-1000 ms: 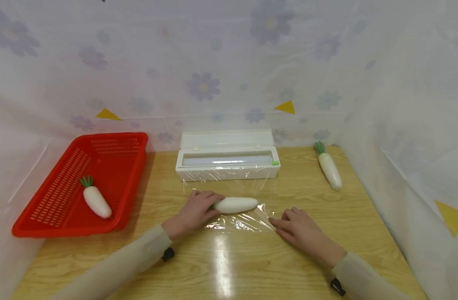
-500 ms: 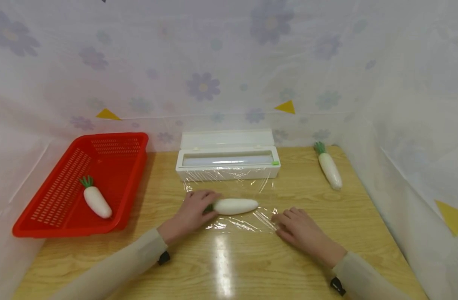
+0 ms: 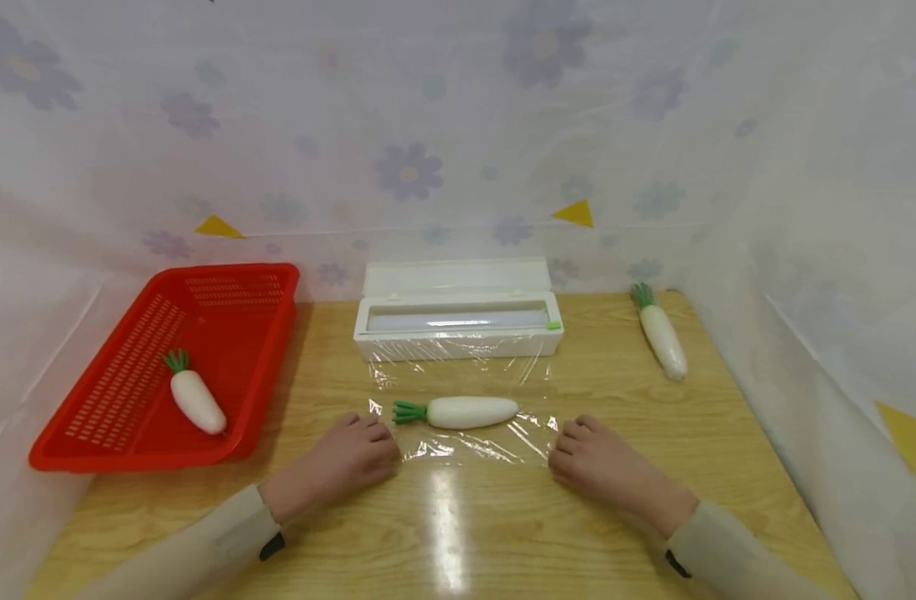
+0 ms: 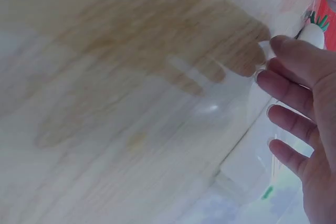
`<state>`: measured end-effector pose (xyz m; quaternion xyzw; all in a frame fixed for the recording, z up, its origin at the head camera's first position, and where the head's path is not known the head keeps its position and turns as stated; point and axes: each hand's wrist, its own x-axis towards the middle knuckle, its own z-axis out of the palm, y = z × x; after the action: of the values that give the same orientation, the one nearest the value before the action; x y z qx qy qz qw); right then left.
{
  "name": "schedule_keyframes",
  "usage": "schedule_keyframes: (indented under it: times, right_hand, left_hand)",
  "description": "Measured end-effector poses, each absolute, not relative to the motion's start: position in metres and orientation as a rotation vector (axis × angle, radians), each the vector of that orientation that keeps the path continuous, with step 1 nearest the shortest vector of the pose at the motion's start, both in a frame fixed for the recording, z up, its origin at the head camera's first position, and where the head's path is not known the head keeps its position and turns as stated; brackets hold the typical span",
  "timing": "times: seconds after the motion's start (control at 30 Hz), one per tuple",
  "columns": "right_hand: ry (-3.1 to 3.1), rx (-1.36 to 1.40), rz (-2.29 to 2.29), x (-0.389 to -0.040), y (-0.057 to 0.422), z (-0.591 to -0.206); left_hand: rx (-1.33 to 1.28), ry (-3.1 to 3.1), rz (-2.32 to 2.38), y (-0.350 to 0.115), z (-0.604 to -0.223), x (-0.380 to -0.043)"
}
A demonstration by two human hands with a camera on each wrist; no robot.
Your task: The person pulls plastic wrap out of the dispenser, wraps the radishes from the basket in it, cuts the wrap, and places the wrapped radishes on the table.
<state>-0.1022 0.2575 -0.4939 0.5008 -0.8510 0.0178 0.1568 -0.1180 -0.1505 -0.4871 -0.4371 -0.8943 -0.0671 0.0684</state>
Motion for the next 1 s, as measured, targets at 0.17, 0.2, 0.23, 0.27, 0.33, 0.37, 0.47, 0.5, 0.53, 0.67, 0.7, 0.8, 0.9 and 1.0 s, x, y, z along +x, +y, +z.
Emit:
schedule_keyframes:
  times: [0.17, 0.2, 0.23, 0.27, 0.33, 0.37, 0.47, 0.5, 0.53, 0.67, 0.7, 0.8, 0.9, 1.0]
  right_hand:
    - [-2.419, 1.428, -0.119, -0.101, 0.253, -0.490]
    - [-2.415, 1.416, -0.139, -0.101, 0.252, -0.490]
    - [-2.416, 1.402, -0.155, -0.102, 0.250, -0.489]
    - [-2.418, 1.390, -0.159, -0.102, 0.249, -0.489]
    - [-2.429, 1.359, -0.100, -0.103, 0.247, -0.487]
    - [-2.449, 1.337, -0.053, -0.104, 0.247, -0.486]
    - [-2.512, 1.251, 0.117, -0.107, 0.248, -0.480]
    - [-2.522, 1.220, 0.168, -0.109, 0.248, -0.478]
    - [-2.525, 1.190, 0.200, -0.111, 0.249, -0.476]
    - [-2.490, 1.124, 0.233, -0.119, 0.253, -0.469]
    - [-2.480, 1.121, 0.232, -0.120, 0.253, -0.467]
    - [-2.476, 1.113, 0.222, -0.124, 0.254, -0.464]
    - [-2.511, 1.097, 0.211, -0.126, 0.255, -0.463]
    - [-2.544, 1.071, 0.208, -0.130, 0.255, -0.463]
  left_hand:
    - [-1.320, -2.748, -0.252, -0.154, -0.486, -0.114]
    - [-1.317, -2.750, -0.256, -0.154, -0.486, -0.114]
    - [-1.316, -2.751, -0.258, -0.154, -0.486, -0.114]
    - [-1.315, -2.747, -0.258, -0.154, -0.486, -0.114]
    - [-1.306, -2.738, -0.252, -0.153, -0.487, -0.113]
    - [-1.300, -2.732, -0.246, -0.152, -0.487, -0.113]
    - [-1.277, -2.710, -0.212, -0.151, -0.490, -0.112]
    - [-1.269, -2.701, -0.199, -0.151, -0.490, -0.112]
    - [-1.262, -2.692, -0.185, -0.151, -0.491, -0.112]
    - [-1.239, -2.659, -0.163, -0.150, -0.493, -0.112]
    - [-1.234, -2.653, -0.164, -0.150, -0.493, -0.112]
    - [-1.210, -2.649, -0.204, -0.151, -0.492, -0.114]
    - [-1.160, -2.660, -0.293, -0.153, -0.488, -0.119]
    - [-1.108, -2.661, -0.402, -0.154, -0.481, -0.128]
